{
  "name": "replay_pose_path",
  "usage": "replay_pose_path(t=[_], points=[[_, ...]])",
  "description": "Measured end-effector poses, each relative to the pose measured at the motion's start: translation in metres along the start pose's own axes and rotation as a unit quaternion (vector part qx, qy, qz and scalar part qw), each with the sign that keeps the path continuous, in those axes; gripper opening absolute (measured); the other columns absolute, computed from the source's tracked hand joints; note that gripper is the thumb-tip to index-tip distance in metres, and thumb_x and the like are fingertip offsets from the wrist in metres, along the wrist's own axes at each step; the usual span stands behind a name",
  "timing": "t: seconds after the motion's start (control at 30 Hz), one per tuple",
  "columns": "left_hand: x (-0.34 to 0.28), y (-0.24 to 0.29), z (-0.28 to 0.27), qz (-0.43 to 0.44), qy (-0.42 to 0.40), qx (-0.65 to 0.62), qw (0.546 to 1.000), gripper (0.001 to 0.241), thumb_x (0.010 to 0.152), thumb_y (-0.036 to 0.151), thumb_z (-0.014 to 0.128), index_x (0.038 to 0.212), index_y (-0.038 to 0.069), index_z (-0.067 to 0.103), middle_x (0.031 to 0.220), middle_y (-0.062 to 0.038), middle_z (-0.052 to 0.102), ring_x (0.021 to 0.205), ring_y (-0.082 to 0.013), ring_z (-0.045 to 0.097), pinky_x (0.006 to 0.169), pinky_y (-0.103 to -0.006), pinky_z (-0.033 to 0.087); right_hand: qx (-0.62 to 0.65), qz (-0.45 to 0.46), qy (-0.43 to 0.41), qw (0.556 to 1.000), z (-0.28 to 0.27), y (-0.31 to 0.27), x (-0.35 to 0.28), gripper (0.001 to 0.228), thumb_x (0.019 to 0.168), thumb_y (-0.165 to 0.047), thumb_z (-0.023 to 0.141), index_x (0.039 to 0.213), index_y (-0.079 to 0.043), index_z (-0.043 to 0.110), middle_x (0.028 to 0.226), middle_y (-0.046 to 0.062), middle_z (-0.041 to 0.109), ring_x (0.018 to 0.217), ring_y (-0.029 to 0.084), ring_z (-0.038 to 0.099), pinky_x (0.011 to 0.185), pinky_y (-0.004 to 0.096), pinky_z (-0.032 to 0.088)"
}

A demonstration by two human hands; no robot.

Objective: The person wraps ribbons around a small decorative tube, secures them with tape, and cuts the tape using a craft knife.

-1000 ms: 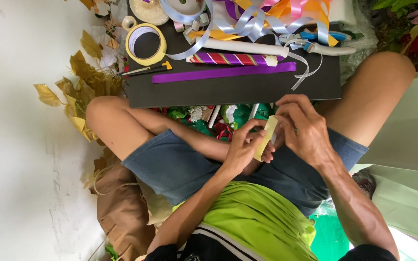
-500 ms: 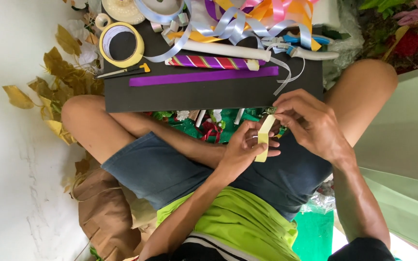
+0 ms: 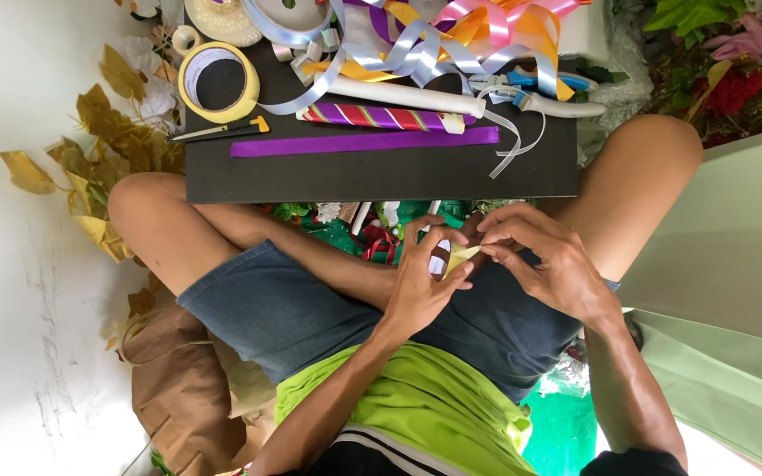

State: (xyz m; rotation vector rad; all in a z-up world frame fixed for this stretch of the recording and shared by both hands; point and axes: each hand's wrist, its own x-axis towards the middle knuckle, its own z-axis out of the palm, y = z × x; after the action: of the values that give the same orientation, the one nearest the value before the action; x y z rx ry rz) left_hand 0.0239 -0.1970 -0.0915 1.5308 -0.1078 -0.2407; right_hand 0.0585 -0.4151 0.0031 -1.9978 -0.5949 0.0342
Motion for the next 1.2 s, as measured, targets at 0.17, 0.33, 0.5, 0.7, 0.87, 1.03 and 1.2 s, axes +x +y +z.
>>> replay_pose_path(t=[0.17, 0.33, 0.5, 0.7, 0.87, 1.03, 1.2], points=[[0.012, -0.054, 0.023, -0.060, -0.055, -0.224, 0.971, 0.041, 0.106, 0.002, 0.077, 0.142, -0.006, 0.059, 0.135, -0.026, 0.059, 0.075, -0.0373, 0.079, 0.066, -0.0509, 0.076, -0.021, 0.007, 0.009, 1.000, -0.001, 0.015, 0.008, 0.012, 0.102, 0.003, 0.078, 0.111, -0.003, 0.083, 0.114, 0.017, 0.080, 0.085, 0.031, 0.082, 0.067, 0.039, 0.070], [0.023, -0.004, 0.029, -0.108, -0.077, -0.301, 0.944, 0.043, 0.120, 0.026, 0.064, 0.149, -0.003, 0.051, 0.117, -0.032, 0.079, 0.068, -0.0380, 0.081, 0.060, -0.0490, 0.074, -0.102, -0.006, -0.003, 0.995, -0.008, 0.018, 0.023, 0.016, 0.103, 0.008, 0.076, 0.112, -0.003, 0.083, 0.114, 0.018, 0.078, 0.079, 0.033, 0.079, 0.063, 0.043, 0.068], [0.035, -0.003, 0.046, -0.106, -0.016, -0.283, 0.953, 0.037, 0.124, 0.028, 0.056, 0.134, -0.007, 0.061, 0.091, -0.036, 0.079, 0.064, -0.0394, 0.080, 0.057, -0.0500, 0.071, -0.153, -0.014, -0.004, 0.988, -0.006, 0.037, 0.025, 0.012, 0.106, 0.002, 0.075, 0.112, -0.006, 0.082, 0.111, 0.015, 0.075, 0.076, 0.033, 0.078, 0.057, 0.042, 0.064], [0.029, -0.017, 0.054, -0.086, 0.015, -0.312, 0.946, 0.032, 0.125, 0.023, 0.053, 0.126, -0.009, 0.059, 0.091, -0.039, 0.077, 0.063, -0.0400, 0.079, 0.057, -0.0479, 0.069, -0.176, -0.022, 0.089, 0.980, -0.003, 0.036, 0.034, 0.023, 0.111, 0.005, 0.075, 0.132, -0.001, 0.084, 0.109, 0.015, 0.077, 0.076, 0.033, 0.078, 0.058, 0.037, 0.063], [0.018, -0.029, 0.055, -0.076, 0.040, -0.320, 0.944, 0.028, 0.126, 0.020, 0.051, 0.129, -0.008, 0.057, 0.091, -0.042, 0.075, 0.062, -0.0427, 0.076, 0.056, -0.0508, 0.067, -0.155, -0.060, 0.024, 0.986, 0.016, -0.002, 0.080, 0.019, 0.111, 0.002, 0.076, 0.129, 0.001, 0.082, 0.104, 0.018, 0.077, 0.076, 0.038, 0.077, 0.058, 0.041, 0.063], [0.010, -0.044, 0.059, -0.055, 0.048, -0.308, 0.948, 0.024, 0.123, 0.011, 0.054, 0.141, -0.005, 0.057, 0.093, -0.043, 0.073, 0.064, -0.0475, 0.074, 0.057, -0.0560, 0.066, -0.189, -0.132, -0.059, 0.971, 0.080, -0.014, 0.145, 0.014, 0.108, -0.008, 0.077, 0.121, -0.003, 0.078, 0.101, 0.020, 0.075, 0.076, 0.046, 0.076, 0.060, 0.055, 0.061], [0.003, -0.056, 0.058, 0.006, 0.083, -0.088, 0.993, 0.025, 0.118, 0.008, 0.060, 0.135, 0.000, 0.075, 0.095, -0.036, 0.076, 0.080, -0.0483, 0.076, 0.054, -0.0568, 0.061, -0.196, -0.247, -0.074, 0.946, 0.174, -0.021, 0.221, 0.021, 0.106, -0.002, 0.072, 0.126, 0.001, 0.073, 0.103, 0.020, 0.065, 0.090, 0.047, 0.072, 0.071, 0.054, 0.061]])
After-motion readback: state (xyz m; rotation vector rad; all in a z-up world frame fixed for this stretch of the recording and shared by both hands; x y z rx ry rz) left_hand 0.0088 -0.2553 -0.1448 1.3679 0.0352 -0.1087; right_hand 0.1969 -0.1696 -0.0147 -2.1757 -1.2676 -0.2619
